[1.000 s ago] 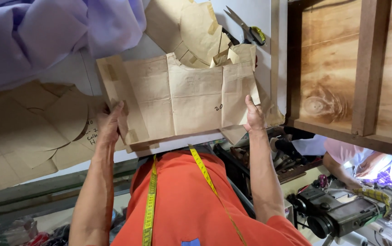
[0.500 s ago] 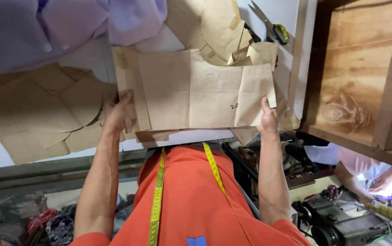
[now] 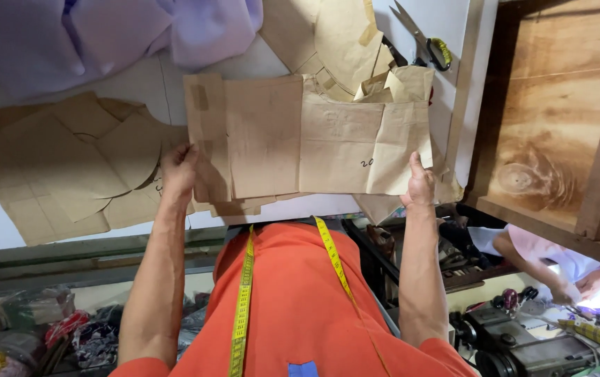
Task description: The person sorts through a pile of brown paper sewing patterns on a white table, picking up individual pieces, unfolding them, and placing them back down. The person also uses a yellow measuring tape to measure the dimensions of a specific pattern piece.
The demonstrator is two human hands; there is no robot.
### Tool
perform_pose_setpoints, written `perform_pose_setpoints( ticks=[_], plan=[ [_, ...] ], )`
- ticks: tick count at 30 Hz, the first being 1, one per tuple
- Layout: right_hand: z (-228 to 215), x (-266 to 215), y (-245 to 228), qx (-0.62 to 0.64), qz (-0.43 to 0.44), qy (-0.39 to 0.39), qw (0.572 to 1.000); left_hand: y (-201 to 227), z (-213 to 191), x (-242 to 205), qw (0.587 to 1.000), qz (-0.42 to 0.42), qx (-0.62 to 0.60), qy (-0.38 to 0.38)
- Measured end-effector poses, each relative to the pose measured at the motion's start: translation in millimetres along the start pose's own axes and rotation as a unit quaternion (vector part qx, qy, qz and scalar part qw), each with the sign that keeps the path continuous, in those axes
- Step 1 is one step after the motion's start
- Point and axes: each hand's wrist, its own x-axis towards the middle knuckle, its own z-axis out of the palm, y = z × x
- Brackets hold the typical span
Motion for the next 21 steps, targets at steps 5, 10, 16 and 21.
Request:
perform_pose_setpoints(
  ticks=[5, 10, 16, 21],
  plan=[
    [26, -40, -29, -0.003, 0.006, -0.012, 1.0, 18, 7, -14, 0.996, 0.065, 0.039, 0.055],
    [42, -62, -48, -0.006, 0.002, -0.017, 1.0, 33, 20, -27, 0.987, 0.065, 0.111, 0.099],
    [49, -75, -64, -0.016, 0.011, -0.02, 1.0, 87, 28, -48, 0.996, -0.027, 0.07, 0.053],
    [36, -55, -61, -0.02, 0.015, -0.008, 1.0, 90, 20, -42, 0.985, 0.005, 0.163, -0.052]
  ],
)
